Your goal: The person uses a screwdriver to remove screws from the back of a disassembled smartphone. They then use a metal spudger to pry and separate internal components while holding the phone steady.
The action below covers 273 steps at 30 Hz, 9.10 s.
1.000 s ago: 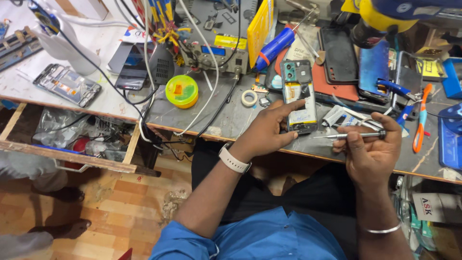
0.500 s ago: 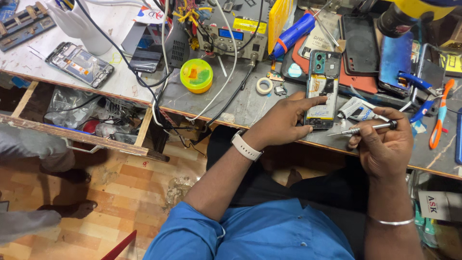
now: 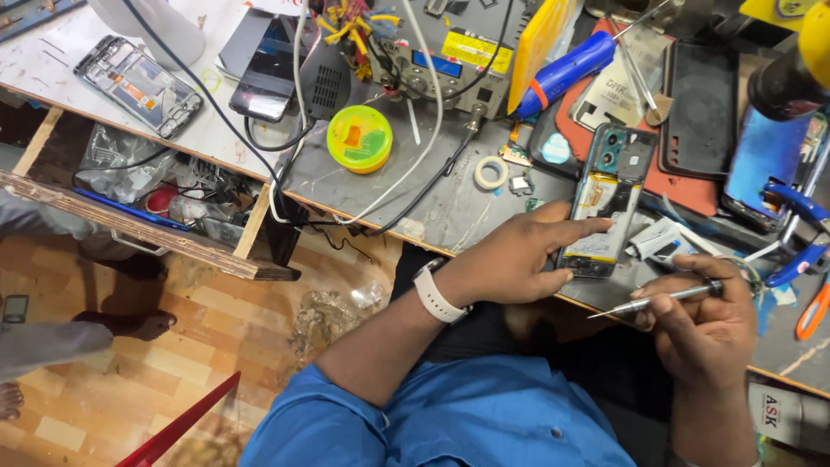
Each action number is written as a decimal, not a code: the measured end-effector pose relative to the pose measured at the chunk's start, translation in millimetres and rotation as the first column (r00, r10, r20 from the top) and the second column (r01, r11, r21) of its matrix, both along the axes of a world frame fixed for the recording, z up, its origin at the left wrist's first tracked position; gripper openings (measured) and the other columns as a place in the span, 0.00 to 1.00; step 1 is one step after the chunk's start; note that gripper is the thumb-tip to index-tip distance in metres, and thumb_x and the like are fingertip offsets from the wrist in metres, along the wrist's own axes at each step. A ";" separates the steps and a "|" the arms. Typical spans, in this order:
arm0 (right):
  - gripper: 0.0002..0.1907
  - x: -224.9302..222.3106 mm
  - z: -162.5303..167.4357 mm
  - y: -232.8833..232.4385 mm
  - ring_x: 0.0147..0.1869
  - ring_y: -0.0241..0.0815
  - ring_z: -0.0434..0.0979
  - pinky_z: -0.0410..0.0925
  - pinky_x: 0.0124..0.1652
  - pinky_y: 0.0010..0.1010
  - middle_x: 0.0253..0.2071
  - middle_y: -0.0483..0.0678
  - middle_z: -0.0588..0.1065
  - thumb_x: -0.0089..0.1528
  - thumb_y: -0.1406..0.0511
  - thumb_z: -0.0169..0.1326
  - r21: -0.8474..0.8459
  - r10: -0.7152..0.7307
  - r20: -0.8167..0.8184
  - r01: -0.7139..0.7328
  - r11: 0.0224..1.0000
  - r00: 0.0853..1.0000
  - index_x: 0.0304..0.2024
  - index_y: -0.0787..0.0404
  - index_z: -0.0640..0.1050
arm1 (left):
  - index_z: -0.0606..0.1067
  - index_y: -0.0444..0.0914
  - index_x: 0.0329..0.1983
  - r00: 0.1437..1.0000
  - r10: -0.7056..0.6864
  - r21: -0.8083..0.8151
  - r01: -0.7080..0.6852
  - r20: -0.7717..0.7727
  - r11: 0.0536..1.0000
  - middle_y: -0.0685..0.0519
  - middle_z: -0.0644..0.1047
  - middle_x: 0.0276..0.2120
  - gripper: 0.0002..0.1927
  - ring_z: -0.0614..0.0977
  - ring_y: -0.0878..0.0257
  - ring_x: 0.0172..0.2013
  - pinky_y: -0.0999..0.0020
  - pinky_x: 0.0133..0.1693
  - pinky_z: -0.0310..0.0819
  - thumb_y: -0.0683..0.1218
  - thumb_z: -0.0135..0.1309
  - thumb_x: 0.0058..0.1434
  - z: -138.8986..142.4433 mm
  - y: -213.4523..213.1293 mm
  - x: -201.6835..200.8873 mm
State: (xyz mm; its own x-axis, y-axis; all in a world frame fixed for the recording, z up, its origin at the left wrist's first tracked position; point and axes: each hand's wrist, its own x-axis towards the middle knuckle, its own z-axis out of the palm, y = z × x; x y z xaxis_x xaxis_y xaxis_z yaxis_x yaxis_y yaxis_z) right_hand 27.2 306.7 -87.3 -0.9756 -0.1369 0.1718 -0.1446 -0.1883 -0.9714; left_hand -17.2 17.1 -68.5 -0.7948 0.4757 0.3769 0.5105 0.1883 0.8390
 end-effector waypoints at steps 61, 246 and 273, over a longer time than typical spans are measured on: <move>0.19 -2.7 17.7 -18.4 0.30 0.23 0.68 0.61 0.29 0.18 0.29 0.37 0.70 0.61 0.71 0.62 0.199 -0.038 -0.058 0.049 0.979 0.998 0.52 0.63 0.70 | 0.69 0.34 0.71 0.938 -0.087 0.276 -0.009 0.335 0.961 0.62 0.68 0.35 0.38 0.66 0.75 0.30 0.80 0.33 0.64 0.34 0.63 0.53 -6.6 7.6 -5.2; 0.16 16.4 51.4 -74.7 0.48 0.51 0.82 0.75 0.47 0.34 0.48 0.58 0.77 0.65 0.70 0.62 0.465 0.023 -0.732 0.474 0.748 0.681 0.51 0.69 0.71 | 0.80 0.35 0.45 0.955 0.295 0.103 -0.291 -0.031 0.951 0.48 0.78 0.35 0.09 0.83 0.60 0.32 0.68 0.37 0.76 0.36 0.56 0.62 9.6 19.1 9.0; 0.12 9.1 65.9 -88.5 0.48 0.51 0.83 0.76 0.46 0.36 0.47 0.61 0.77 0.67 0.72 0.57 0.491 0.132 -0.746 0.405 0.771 0.652 0.51 0.68 0.70 | 0.82 0.35 0.46 0.948 0.318 0.098 -0.318 0.014 0.943 0.50 0.77 0.33 0.11 0.79 0.65 0.29 0.70 0.34 0.74 0.37 0.59 0.60 -2.8 16.9 -0.5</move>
